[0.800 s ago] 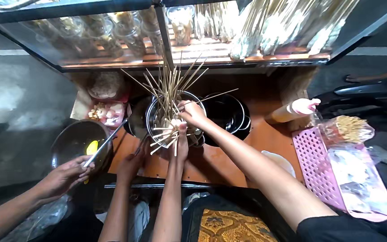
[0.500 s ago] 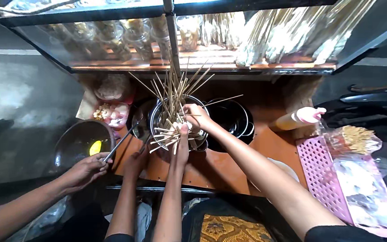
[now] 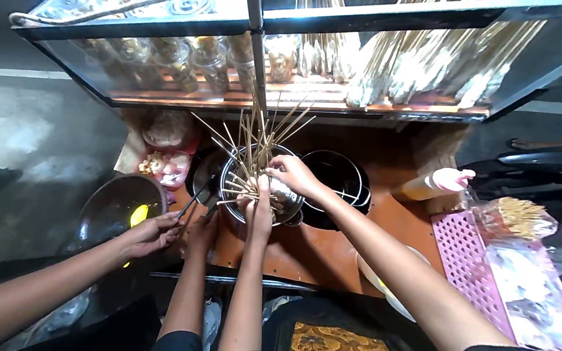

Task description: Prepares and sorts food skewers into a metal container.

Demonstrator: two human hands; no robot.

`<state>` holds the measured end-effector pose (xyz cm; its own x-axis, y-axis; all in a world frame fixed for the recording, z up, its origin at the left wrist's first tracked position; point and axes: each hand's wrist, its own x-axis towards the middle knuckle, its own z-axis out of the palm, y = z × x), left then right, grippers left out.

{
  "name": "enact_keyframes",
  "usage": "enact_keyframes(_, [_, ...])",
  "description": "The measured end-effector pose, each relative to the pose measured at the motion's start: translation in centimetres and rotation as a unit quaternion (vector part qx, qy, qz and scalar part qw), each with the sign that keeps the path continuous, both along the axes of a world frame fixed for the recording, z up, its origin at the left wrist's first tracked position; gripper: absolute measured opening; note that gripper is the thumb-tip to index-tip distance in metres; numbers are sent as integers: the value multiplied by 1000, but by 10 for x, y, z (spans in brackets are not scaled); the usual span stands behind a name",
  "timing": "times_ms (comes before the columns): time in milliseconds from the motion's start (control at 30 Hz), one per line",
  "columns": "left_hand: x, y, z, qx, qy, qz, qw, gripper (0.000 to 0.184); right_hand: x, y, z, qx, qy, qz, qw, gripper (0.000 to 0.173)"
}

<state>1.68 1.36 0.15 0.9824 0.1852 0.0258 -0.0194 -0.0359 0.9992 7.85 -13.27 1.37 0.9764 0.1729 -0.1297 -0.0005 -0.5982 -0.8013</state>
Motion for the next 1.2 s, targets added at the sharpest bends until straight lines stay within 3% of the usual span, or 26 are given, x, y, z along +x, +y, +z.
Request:
enact_keyframes(133, [9,-14,1,-52,-29,47,997,19,0,3,5,-37,-32,-29,998,18])
enact_keyframes(333, [19,-22,12,-27,1,70,997,13,1,6,-7,79,-97,-44,991,10])
enact_keyframes(567, [30,-28,0,-21,-36,91,995,4,6,5,-10,103,-92,-11,990,12])
enact_keyframes(700, [34,-32,-1,-41,-53,144,987,21,9,3,-17,161,-78,4,984,11])
enact_keyframes(833, [41,-28,-7,23,-60,177,982,30,4,1,-19,176,-96,1,980,12])
enact_keyframes(933, [44,-23,-10,81,-40,159,983,31,3,-1,-18,175,-110,-43,977,14])
enact_keyframes(1067, [49,-17,-17,75,-56,86,992,23,4,-4,-16,168,-98,-32,980,21])
enact_keyframes(1200, [51,-18,-16,90,-58,93,990,17,3,-5,-15,159,-103,-31,981,15])
